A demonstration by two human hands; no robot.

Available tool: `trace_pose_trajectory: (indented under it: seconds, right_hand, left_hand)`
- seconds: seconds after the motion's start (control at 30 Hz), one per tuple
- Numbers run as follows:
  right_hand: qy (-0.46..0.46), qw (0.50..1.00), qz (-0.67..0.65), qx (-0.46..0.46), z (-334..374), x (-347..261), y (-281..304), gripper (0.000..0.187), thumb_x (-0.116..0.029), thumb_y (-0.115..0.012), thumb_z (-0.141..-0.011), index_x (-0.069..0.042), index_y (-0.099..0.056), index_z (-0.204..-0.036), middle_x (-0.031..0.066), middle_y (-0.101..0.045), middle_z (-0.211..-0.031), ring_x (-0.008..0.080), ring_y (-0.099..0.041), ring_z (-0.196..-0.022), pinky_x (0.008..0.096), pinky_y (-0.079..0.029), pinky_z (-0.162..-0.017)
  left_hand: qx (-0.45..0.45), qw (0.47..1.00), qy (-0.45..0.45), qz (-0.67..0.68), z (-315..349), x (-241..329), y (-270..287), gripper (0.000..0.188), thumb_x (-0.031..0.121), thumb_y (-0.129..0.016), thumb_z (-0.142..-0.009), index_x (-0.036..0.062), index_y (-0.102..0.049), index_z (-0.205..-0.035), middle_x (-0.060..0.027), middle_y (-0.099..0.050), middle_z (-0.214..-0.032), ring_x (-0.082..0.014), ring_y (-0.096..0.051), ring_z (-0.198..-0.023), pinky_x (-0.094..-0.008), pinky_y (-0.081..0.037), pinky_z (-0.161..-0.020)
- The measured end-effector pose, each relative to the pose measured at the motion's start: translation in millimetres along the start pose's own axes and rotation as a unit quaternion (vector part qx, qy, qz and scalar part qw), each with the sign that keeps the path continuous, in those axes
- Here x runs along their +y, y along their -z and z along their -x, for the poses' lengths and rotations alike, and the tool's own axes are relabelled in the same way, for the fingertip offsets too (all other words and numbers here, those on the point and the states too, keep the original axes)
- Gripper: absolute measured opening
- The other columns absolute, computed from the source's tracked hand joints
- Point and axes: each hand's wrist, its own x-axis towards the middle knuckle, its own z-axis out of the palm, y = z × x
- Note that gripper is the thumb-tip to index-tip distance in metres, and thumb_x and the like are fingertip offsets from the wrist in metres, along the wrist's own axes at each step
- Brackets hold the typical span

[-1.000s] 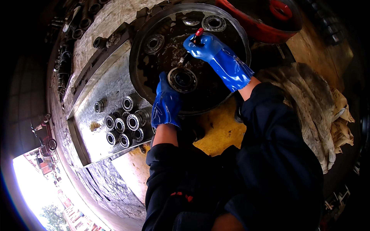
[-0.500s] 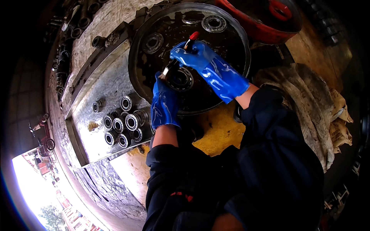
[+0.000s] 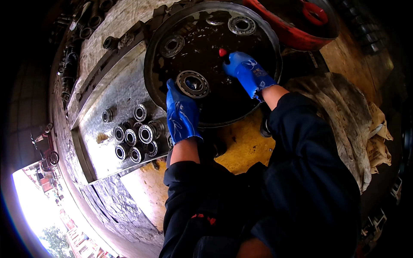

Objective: The person is cleaning metal bearings by dipping them into a container of dark liquid and scrubbing them with a red brush. They handle the bearings one by one, rotating them to clean different sides, and place the cleaned bearings onto a metal tray.

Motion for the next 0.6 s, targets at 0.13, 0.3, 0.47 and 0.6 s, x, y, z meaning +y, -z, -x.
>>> trace_pose_trajectory:
  seconds: [0.13, 0.3, 0.47, 0.6]
  right_hand:
    - [0.01, 0.975, -0.22, 0.025, 25.5, -45.0, 42.3, 0.028, -0.035, -0.064, -0.093, -0.01, -0.076, -0.099, 0.0101, -0.073, -0.088, 0.0207, -0.07, -0.083, 0.0354, -0.054, -0.082]
    - [0.169, 0.965, -0.201, 0.01, 44.5, -72.3, 31.7, 0.017, -0.024, -0.069, -0.093, -0.009, -0.071, -0.086, 0.005, -0.068, -0.073, 0.0162, -0.066, -0.07, 0.0325, -0.055, -0.069]
    - [0.229, 0.96, -0.148, 0.057, 48.9, -65.1, 13.4, 0.025, -0.033, -0.067, -0.094, -0.009, -0.072, -0.095, 0.0103, -0.072, -0.087, 0.0244, -0.071, -0.081, 0.0359, -0.055, -0.079]
    - [0.05, 0.979, -0.197, -0.016, 47.5, -74.2, 20.4, 0.036, -0.043, -0.067, -0.092, -0.008, -0.072, -0.098, 0.0108, -0.073, -0.088, 0.0232, -0.07, -0.086, 0.0357, -0.054, -0.084]
  left_hand:
    - [0.003, 1.0, 0.005, 0.023, 0.8, 0.0, 0.0, 0.054, 0.015, -0.065, -0.097, -0.0018, -0.044, -0.144, -0.0192, -0.067, -0.128, -0.0295, -0.067, -0.113, -0.0357, -0.052, -0.098]
    - [0.023, 0.999, 0.015, 0.03, 6.8, 5.9, -4.3, 0.053, 0.013, -0.065, -0.097, -0.003, -0.044, -0.144, -0.0192, -0.068, -0.123, -0.0284, -0.067, -0.112, -0.0359, -0.052, -0.097]
    - [0.005, 0.99, 0.017, 0.143, 1.0, -4.9, -17.4, 0.048, 0.014, -0.064, -0.099, -0.0036, -0.048, -0.14, -0.0174, -0.07, -0.119, -0.0269, -0.067, -0.111, -0.036, -0.052, -0.096]
    - [-0.043, 0.934, 0.088, 0.344, -41.2, -70.0, -34.4, 0.034, 0.012, -0.06, -0.1, -0.0026, -0.054, -0.131, -0.0177, -0.071, -0.114, -0.0264, -0.069, -0.104, -0.0349, -0.054, -0.09]
